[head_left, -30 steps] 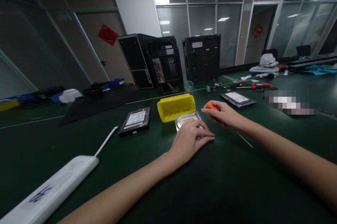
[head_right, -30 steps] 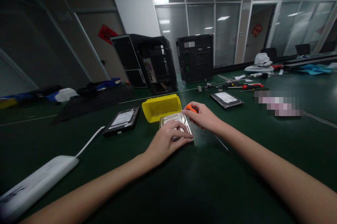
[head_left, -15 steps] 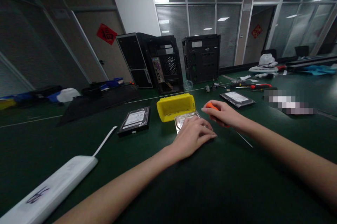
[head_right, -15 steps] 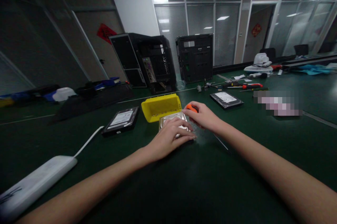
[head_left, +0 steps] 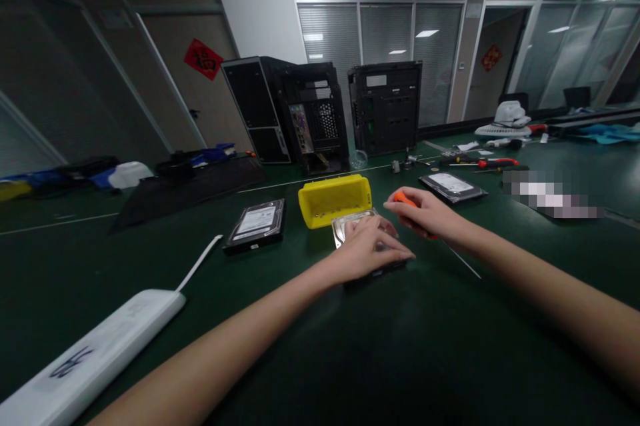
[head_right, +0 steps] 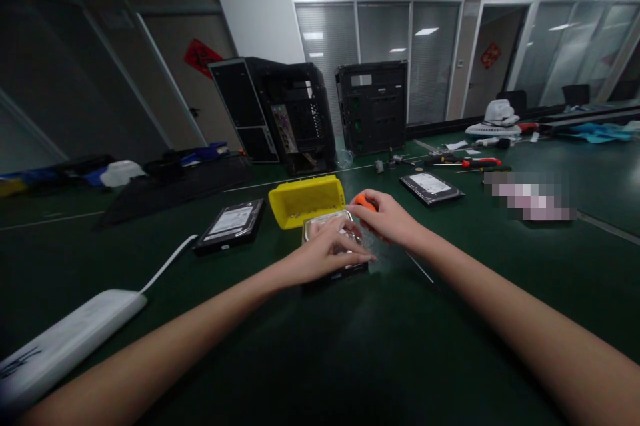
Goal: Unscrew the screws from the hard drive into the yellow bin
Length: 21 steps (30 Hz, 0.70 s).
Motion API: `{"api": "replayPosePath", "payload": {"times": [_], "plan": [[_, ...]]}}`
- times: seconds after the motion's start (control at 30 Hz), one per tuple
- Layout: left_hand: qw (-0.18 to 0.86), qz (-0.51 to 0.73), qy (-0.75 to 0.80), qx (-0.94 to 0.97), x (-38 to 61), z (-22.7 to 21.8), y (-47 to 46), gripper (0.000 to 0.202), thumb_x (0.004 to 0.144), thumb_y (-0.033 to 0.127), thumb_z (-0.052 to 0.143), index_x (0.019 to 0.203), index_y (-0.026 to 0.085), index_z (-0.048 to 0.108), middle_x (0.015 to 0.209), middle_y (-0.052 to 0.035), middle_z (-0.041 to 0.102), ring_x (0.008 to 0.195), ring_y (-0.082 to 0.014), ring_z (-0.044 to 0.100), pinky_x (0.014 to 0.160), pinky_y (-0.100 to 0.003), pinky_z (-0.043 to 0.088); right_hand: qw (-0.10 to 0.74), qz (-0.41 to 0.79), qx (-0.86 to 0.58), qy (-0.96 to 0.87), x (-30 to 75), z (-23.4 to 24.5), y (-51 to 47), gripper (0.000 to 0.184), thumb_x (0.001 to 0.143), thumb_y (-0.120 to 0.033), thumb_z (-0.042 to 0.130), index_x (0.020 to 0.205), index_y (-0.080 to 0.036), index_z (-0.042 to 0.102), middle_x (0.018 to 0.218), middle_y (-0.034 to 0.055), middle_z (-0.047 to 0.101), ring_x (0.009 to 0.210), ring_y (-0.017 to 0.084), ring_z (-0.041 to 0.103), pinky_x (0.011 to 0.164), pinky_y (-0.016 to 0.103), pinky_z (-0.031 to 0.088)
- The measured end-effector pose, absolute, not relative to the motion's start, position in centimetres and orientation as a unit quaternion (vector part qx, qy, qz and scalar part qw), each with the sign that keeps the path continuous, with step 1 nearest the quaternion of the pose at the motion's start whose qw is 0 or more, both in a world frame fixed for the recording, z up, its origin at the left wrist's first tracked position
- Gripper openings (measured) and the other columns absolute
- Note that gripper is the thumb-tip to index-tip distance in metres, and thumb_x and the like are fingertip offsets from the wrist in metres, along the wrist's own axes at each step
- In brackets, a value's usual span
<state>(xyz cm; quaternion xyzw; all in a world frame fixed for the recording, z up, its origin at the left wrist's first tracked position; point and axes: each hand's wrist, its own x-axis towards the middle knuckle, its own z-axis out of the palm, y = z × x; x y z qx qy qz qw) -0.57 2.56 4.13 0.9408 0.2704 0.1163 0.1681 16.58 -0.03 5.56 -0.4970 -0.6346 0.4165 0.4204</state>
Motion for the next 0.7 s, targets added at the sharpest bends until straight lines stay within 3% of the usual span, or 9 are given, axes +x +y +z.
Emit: {"api": "replayPosePath", "payload": {"times": [0.2, 0.3, 0.5, 0.7], "plan": [[0.172, 0.119, 0.274, 0.939, -0.7, 4.0, 2.5, 0.026, 0.086, 0.044, 0.05, 0.103, 0.035, 0.066, 0.112, -0.0037, 0.05, 0.107, -0.0232, 0.042, 0.089, -0.042, 0.027, 0.458, 0.425, -0.475, -0.62, 16.5, 5.8, -0.2, 0.026, 0.081, -0.044, 0.051, 0.088, -0.02, 0.05, 0.055, -0.0065, 0.043, 0.035, 0.004, 0.034, 0.031, 0.017, 0.024], [0.171, 0.121, 0.273, 0.939, -0.7, 4.1, 2.5, 0.025, 0.087, 0.043, 0.049, 0.103, 0.035, 0.066, 0.111, -0.0033, 0.051, 0.107, -0.023, 0.042, 0.09, -0.043, 0.026, 0.514, 0.406, -0.444, -0.612, 16.9, 6.2, -0.1, 0.03, 0.085, -0.049, 0.041, 0.09, -0.02, 0.047, 0.056, -0.0059, 0.045, 0.038, 0.006, 0.04, 0.036, 0.019, 0.031], [0.175, 0.129, 0.258, 0.941, -0.8, 3.9, 2.3, 0.025, 0.089, 0.039, 0.045, 0.103, 0.034, 0.066, 0.11, -0.0029, 0.053, 0.107, -0.0221, 0.044, 0.092, -0.045, 0.022, 0.596, 0.199, -0.455, -0.631, 18.3, 7.3, -0.4, 0.033, 0.089, -0.051, 0.03, 0.083, -0.022, 0.043, 0.057, -0.0021, 0.051, 0.045, 0.009, 0.045, 0.046, 0.022, 0.037], [0.152, 0.153, 0.252, 0.943, -0.9, 3.4, 1.6, 0.022, 0.08, 0.043, 0.059, 0.097, 0.031, 0.067, 0.109, -0.0013, 0.056, 0.106, -0.0234, 0.046, 0.091, -0.042, 0.021, 0.631, 0.139, -0.439, -0.624, 18.0, 8.1, -1.1, 0.028, 0.087, -0.051, 0.036, 0.085, -0.023, 0.04, 0.06, -0.0016, 0.052, 0.051, 0.01, 0.05, 0.051, 0.023, 0.038]]}}
